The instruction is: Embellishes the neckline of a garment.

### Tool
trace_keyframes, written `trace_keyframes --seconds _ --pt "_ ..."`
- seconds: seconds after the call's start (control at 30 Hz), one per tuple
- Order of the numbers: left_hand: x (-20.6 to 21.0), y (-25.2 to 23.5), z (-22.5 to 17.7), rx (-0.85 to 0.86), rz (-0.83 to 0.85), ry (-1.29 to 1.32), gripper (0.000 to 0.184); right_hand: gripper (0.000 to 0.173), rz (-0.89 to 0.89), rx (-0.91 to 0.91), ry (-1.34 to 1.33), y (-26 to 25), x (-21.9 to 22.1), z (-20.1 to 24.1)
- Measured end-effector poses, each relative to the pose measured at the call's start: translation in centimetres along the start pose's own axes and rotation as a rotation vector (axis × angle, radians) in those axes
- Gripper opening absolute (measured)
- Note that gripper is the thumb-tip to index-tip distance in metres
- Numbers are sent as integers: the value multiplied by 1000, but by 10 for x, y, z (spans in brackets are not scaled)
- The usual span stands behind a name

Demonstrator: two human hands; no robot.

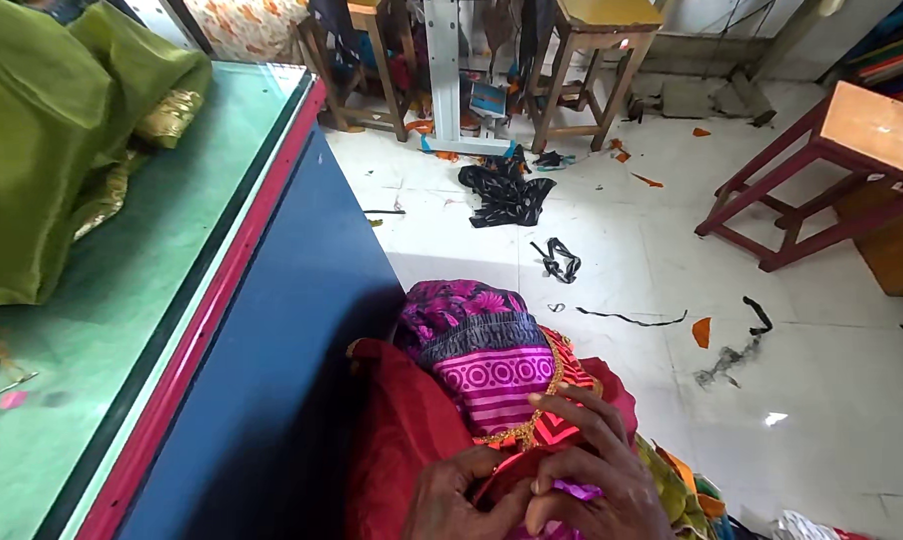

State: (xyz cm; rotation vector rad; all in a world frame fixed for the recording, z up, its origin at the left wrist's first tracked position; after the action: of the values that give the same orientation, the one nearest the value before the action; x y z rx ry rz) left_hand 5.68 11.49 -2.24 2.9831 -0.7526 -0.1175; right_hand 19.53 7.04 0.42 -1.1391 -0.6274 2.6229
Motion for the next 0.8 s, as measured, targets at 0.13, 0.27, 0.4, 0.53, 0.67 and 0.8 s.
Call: trace_keyframes --seconds 0.13,0.27,0.4,0.53,0.67,0.8 --pt "-1 1 2 -9 -12 -33 23 43 91 -27 -66 -6 6 -3" --pt "1 1 0 -16 -20 -33 22 44 216 -115 -104 -18 6 1" --pt "0 0 -5 38 -31 -94 25 46 211 -119 -125 -19 6 -2" --pt "0 0 -3 14 -15 -68 22 43 165 -85 -130 -12 5 -8" --pt "1 -1 -2 -7 6 -52 20 40 156 -82 -114 -10 7 -8" --pt "3 1 3 -73 17 -76 21 43 207 -131 -120 -15 11 -3"
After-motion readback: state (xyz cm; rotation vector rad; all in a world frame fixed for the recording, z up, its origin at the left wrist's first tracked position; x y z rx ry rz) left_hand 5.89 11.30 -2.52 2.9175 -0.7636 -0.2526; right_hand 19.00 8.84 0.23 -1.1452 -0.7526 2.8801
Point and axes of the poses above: each hand's wrist, its own y-axis away from the middle knuckle, its own x-axis out of the palm, z = x × y, the point moved 10 cm from there along -y, towards the middle knuckle, and after that the axes turned 12 degrees about y, right-handed, at the moved point
